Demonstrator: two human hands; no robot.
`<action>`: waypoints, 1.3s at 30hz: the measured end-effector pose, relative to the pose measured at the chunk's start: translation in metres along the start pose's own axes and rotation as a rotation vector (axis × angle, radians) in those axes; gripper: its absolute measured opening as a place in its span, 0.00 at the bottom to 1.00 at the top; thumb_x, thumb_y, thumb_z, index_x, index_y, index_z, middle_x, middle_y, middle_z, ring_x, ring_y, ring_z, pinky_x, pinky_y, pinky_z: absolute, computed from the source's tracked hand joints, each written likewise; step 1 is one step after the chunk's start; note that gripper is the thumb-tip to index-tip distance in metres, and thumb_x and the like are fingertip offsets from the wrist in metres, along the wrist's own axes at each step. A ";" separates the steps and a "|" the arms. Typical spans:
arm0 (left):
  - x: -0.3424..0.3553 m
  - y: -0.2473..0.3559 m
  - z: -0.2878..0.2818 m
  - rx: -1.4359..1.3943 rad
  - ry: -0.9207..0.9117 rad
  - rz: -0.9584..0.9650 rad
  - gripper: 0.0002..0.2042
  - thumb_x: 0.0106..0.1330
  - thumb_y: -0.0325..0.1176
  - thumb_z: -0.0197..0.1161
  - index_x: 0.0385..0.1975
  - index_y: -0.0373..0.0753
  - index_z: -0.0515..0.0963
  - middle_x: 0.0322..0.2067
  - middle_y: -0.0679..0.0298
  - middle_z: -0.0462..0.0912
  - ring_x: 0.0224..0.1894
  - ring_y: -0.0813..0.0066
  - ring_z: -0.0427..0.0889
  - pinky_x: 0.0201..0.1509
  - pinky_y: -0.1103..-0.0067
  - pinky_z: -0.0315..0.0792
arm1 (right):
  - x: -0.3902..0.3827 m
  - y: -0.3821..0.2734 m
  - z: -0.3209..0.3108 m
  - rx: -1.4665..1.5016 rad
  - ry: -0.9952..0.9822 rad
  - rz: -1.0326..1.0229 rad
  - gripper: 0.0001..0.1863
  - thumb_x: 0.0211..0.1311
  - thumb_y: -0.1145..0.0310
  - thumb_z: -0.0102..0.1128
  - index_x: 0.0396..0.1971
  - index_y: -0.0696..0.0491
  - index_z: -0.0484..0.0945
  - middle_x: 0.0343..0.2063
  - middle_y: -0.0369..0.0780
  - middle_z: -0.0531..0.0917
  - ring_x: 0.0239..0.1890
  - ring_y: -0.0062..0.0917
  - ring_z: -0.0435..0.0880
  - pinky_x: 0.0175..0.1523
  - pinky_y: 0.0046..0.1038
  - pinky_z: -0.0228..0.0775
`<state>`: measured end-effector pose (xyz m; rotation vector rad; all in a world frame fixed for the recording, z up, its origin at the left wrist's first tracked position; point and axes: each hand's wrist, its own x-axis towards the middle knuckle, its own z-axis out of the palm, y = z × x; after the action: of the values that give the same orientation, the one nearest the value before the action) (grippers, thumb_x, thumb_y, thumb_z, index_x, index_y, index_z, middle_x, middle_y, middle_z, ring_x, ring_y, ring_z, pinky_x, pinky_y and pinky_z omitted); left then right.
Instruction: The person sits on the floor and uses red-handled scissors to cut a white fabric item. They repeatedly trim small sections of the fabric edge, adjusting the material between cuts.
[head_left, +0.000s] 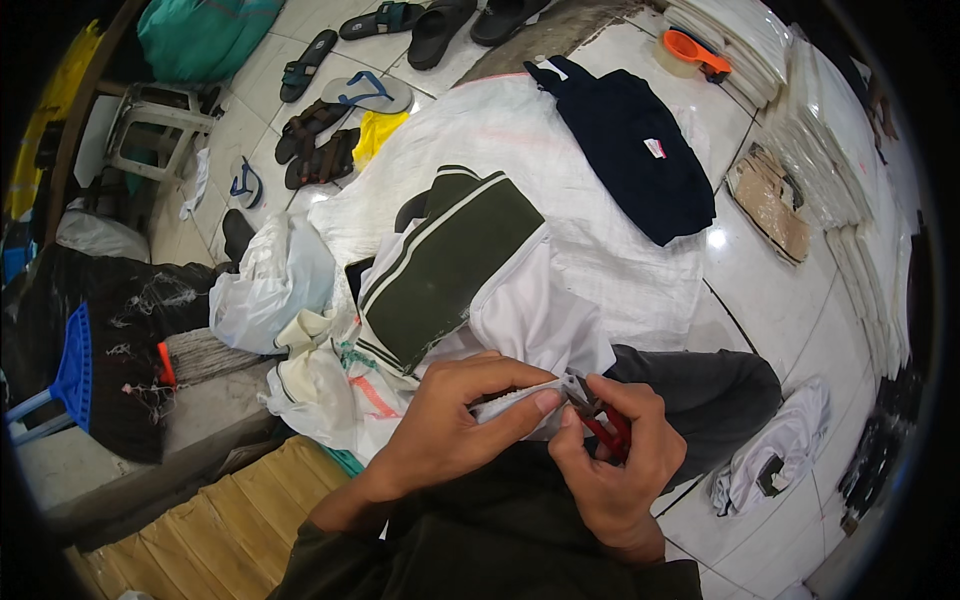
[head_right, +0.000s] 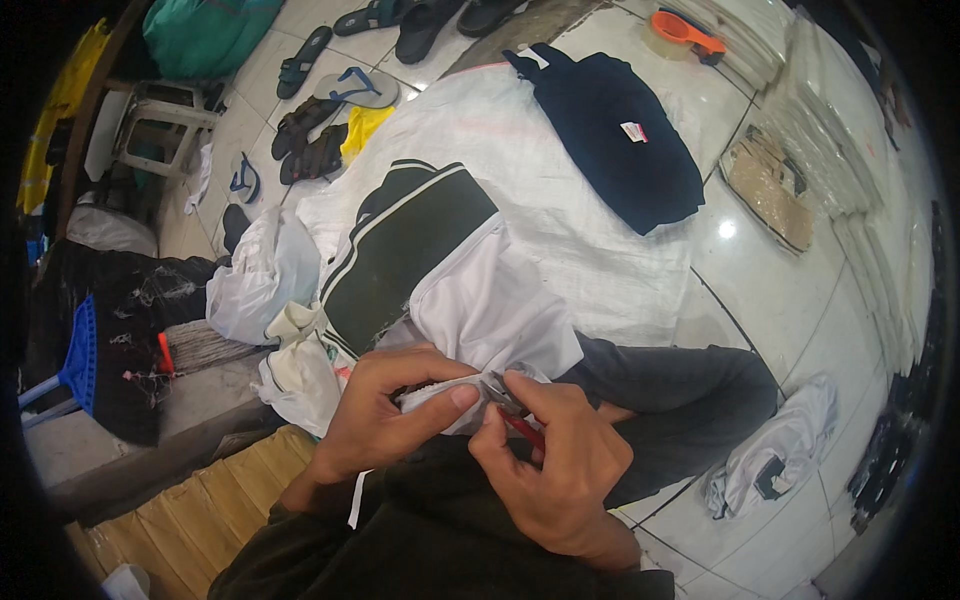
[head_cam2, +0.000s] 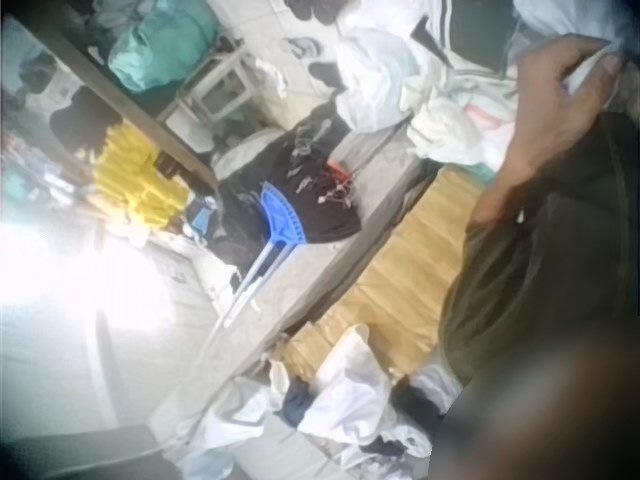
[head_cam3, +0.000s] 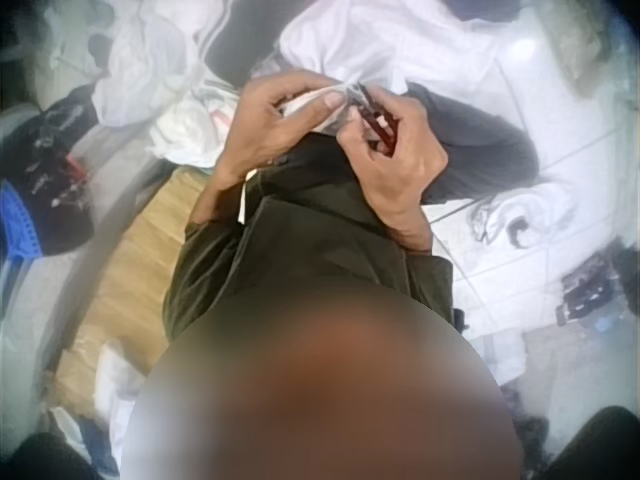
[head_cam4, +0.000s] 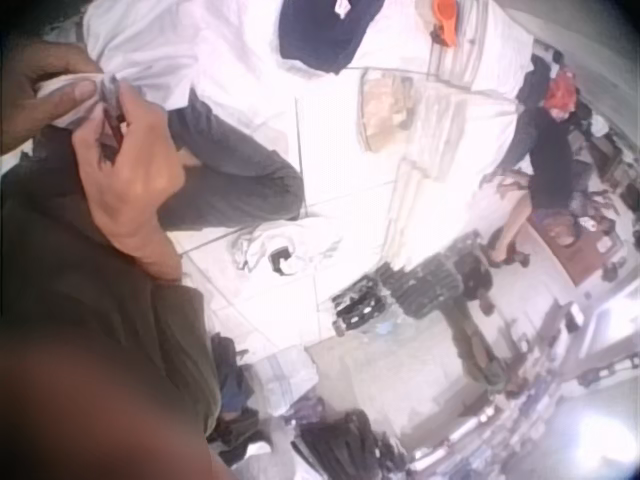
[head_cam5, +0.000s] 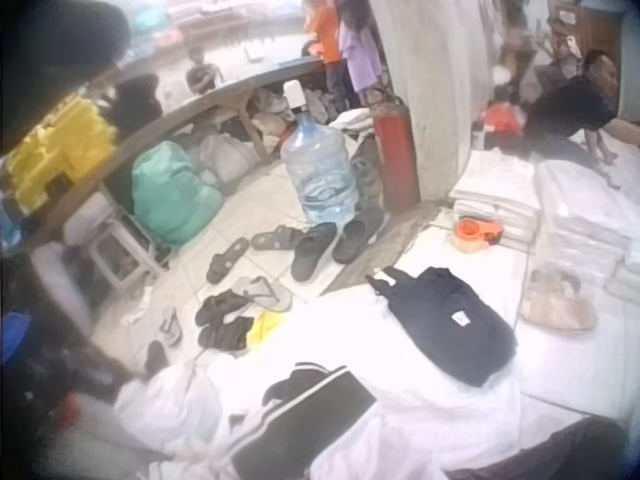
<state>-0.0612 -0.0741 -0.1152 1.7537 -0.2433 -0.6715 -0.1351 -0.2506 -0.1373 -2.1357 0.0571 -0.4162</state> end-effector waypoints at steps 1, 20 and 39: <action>0.000 0.001 0.000 0.005 0.004 0.008 0.09 0.70 0.29 0.70 0.43 0.30 0.87 0.33 0.58 0.88 0.37 0.76 0.86 0.44 0.78 0.76 | 0.000 0.000 0.000 0.004 0.008 -0.007 0.18 0.54 0.80 0.73 0.45 0.63 0.80 0.30 0.43 0.84 0.28 0.21 0.85 0.30 0.21 0.77; 0.001 -0.005 0.016 0.434 0.166 0.385 0.13 0.53 0.23 0.80 0.39 0.36 0.89 0.23 0.63 0.77 0.25 0.68 0.76 0.29 0.73 0.67 | 0.007 0.001 -0.013 0.085 -0.027 0.099 0.17 0.49 0.81 0.77 0.41 0.57 0.86 0.30 0.40 0.86 0.27 0.25 0.86 0.29 0.24 0.76; 0.013 -0.076 0.040 0.738 0.309 0.523 0.25 0.56 0.41 0.81 0.53 0.43 0.83 0.38 0.64 0.82 0.41 0.63 0.83 0.42 0.72 0.79 | 0.008 0.077 -0.030 1.589 -0.152 0.926 0.05 0.62 0.71 0.55 0.29 0.56 0.72 0.28 0.43 0.77 0.10 0.16 0.57 0.18 0.22 0.52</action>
<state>-0.0866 -0.0904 -0.1965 2.3199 -0.7736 0.1052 -0.1277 -0.3197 -0.1828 -0.4240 0.4382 0.2532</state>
